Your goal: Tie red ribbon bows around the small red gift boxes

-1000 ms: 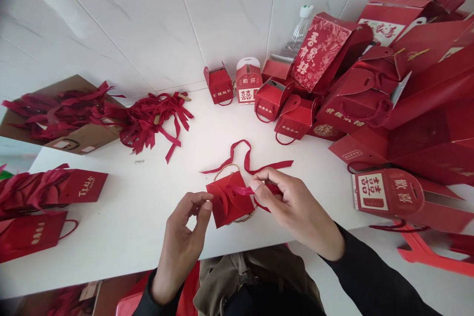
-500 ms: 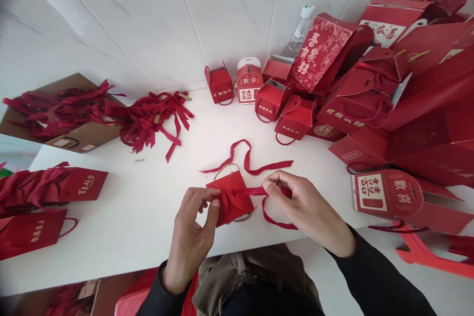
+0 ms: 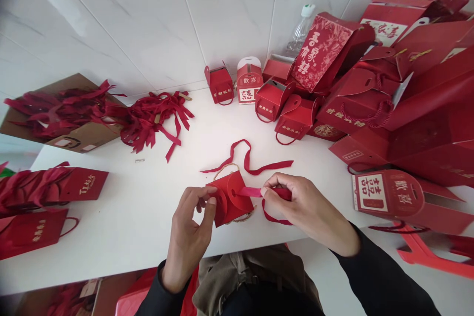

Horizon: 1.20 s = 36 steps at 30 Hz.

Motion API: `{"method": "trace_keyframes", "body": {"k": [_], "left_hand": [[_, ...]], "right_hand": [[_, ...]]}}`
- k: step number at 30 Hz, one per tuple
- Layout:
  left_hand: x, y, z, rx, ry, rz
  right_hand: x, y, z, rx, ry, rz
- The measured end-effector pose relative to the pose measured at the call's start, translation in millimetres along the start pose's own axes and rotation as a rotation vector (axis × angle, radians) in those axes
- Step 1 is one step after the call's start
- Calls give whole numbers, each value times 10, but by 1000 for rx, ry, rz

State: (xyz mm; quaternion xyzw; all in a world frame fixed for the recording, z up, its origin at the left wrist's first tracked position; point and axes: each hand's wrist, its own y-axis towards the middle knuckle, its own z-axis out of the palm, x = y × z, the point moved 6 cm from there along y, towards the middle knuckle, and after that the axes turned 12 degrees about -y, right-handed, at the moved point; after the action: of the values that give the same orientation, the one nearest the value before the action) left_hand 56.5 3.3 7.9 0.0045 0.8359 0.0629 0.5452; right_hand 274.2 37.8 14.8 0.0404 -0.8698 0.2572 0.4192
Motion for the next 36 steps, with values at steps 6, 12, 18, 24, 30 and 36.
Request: {"method": "trace_keyframes", "body": {"k": [6, 12, 18, 24, 30, 36], "left_hand": [[-1, -1, 4, -7, -10, 12], [-31, -51, 38, 23, 46, 32], [-91, -86, 103, 51, 208, 106], [-56, -169, -9, -88, 53, 68], [-154, -176, 75, -138, 342, 136], [-206, -102, 170, -99, 343, 142]], "right_hand": [[79, 66, 21, -11, -25, -30], [97, 111, 77, 14, -34, -30], [118, 151, 153, 49, -5, -78], [88, 229, 200, 8, -65, -134], [91, 260, 275, 42, -69, -121], [85, 239, 283, 55, -59, -108]]}}
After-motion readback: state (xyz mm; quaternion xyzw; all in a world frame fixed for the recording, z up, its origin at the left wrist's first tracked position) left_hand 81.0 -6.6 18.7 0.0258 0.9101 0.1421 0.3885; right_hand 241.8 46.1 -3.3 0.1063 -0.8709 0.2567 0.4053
